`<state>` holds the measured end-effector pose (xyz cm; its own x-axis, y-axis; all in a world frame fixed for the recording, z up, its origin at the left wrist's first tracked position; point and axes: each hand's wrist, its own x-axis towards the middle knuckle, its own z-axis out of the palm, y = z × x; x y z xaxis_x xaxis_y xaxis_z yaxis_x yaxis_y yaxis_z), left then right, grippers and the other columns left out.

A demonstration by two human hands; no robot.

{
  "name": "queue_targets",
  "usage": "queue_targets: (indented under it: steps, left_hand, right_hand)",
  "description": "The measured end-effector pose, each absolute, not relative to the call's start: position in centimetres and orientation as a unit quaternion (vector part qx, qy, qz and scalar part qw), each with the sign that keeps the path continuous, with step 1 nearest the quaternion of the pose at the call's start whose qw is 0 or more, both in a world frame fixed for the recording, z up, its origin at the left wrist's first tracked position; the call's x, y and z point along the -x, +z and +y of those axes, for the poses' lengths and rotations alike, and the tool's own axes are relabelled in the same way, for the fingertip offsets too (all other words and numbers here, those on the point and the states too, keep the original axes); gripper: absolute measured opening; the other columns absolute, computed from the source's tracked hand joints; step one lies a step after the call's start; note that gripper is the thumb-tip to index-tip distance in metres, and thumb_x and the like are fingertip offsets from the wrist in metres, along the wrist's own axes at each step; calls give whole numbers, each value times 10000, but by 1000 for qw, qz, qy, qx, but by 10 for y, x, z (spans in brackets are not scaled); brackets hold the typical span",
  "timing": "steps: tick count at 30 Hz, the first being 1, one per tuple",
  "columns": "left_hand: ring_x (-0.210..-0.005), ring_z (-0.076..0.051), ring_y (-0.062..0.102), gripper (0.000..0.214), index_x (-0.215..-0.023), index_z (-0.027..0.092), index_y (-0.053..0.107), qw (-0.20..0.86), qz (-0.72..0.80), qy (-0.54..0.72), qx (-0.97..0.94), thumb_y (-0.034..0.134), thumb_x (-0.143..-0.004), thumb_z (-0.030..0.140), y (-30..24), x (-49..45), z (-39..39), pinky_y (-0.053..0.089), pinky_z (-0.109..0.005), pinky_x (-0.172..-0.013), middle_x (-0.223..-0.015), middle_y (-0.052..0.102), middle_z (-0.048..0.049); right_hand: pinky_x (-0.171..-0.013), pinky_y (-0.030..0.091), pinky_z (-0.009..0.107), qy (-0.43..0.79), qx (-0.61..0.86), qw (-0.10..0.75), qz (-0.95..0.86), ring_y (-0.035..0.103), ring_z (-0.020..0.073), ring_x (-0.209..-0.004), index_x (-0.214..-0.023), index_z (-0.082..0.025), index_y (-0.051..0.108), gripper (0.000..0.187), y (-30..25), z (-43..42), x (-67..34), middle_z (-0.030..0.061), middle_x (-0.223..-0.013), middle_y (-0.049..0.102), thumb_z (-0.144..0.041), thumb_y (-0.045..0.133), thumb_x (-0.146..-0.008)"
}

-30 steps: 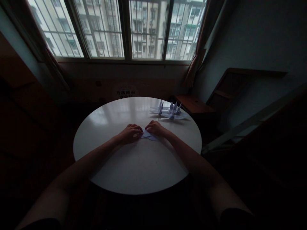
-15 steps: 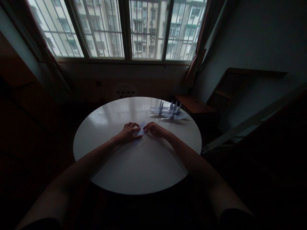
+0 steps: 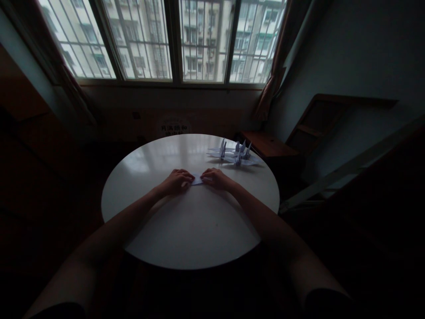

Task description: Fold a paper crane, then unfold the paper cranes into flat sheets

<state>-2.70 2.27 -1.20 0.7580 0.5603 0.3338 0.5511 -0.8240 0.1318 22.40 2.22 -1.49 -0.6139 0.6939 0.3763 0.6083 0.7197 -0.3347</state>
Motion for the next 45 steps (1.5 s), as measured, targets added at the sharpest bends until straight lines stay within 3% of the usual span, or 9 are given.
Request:
queue_targets:
  steps: [6, 13, 19, 23, 27, 32, 35, 41, 45]
  left_hand:
    - [-975, -229, 641, 292, -943, 220, 732, -4, 338, 205, -919, 640, -829, 473, -12, 27, 20, 470, -372, -887, -1068, 702, -71]
    - [-903, -179, 659, 244, -877, 224, 724, 43, 320, 251, -912, 629, -858, 448, -18, 29, 26, 494, -308, -834, -1012, 712, -48]
    - [-826, -164, 680, 263, -823, 218, 732, 35, 320, 244, -915, 541, -921, 371, -14, 27, 24, 495, -276, -768, -941, 734, -55]
    - [-740, -177, 691, 221, -942, 199, 705, 0, 354, 221, -909, 493, -921, 255, -10, 24, 21, 492, -281, -732, -839, 739, -59]
    - [-753, -193, 699, 538, -1413, 206, 398, 7, 386, 254, -887, 496, -884, 205, -10, 24, 16, 502, -292, -714, -902, 746, -46]
    - [-740, -164, 688, 786, -1533, 226, 60, 68, 369, 306, -875, 494, -878, 204, -14, 23, 17, 520, -273, -701, -876, 714, -21]
    - [-787, -142, 687, 754, -1523, 265, 124, 93, 368, 322, -867, 504, -875, 199, -19, 22, 21, 542, -256, -690, -1110, 640, -76]
    - [-1099, -230, 606, 396, -1263, 228, 570, 0, 365, 306, -880, 577, -868, 242, -33, 29, 29, 557, -388, -886, -1483, 276, -138]
    - [-1264, -275, 495, 315, -1196, 206, 630, -23, 347, 248, -904, 486, -918, 246, -38, 32, 34, 453, -470, -1042, -1422, 444, -123]
  right_hand:
    - [-784, 505, 320, 163, 324, 261, -894, 637, 190, -843, -1093, -177, 727, 398, -9, 15, -222, 113, -972, 649, -369, 771, -747]
    - [-717, 522, 288, 231, 332, 326, -855, 631, 144, -770, -1102, -170, 714, 370, -17, 19, -218, 93, -957, 630, -434, 639, -853]
    - [-686, 489, 268, 182, 351, 384, -834, 611, 133, -722, -1036, -146, 713, 361, -13, 21, -217, 85, -894, 641, -429, 516, -930]
    - [-636, 466, 247, 176, 362, 428, -809, 589, 122, -659, -970, -138, 677, 368, -11, 24, -218, 67, -830, 655, -442, 471, -947]
    - [-624, 461, 238, 193, 384, 407, -806, 579, 123, -635, -788, -138, 631, 394, -12, 25, -218, 37, -699, 630, -469, 479, -938]
    - [-661, 487, 240, 232, 348, 346, -840, 604, 121, -707, -846, -125, 697, 321, -14, 21, -217, 82, -882, 669, -418, 574, -892]
    - [-663, 482, 238, 235, 332, 315, -857, 605, 122, -709, -889, -129, 728, 214, -15, 19, -217, 92, -896, 683, -312, 622, -863]
    - [-696, 487, 255, 215, 322, 305, -870, 625, 143, -742, -879, -135, 747, 145, -16, 23, -218, 103, -898, 705, -219, 636, -837]
    - [-708, 493, 257, 223, 323, 307, -867, 627, 146, -758, -888, -133, 751, 150, -17, 24, -219, 107, -908, 705, -210, 634, -835]
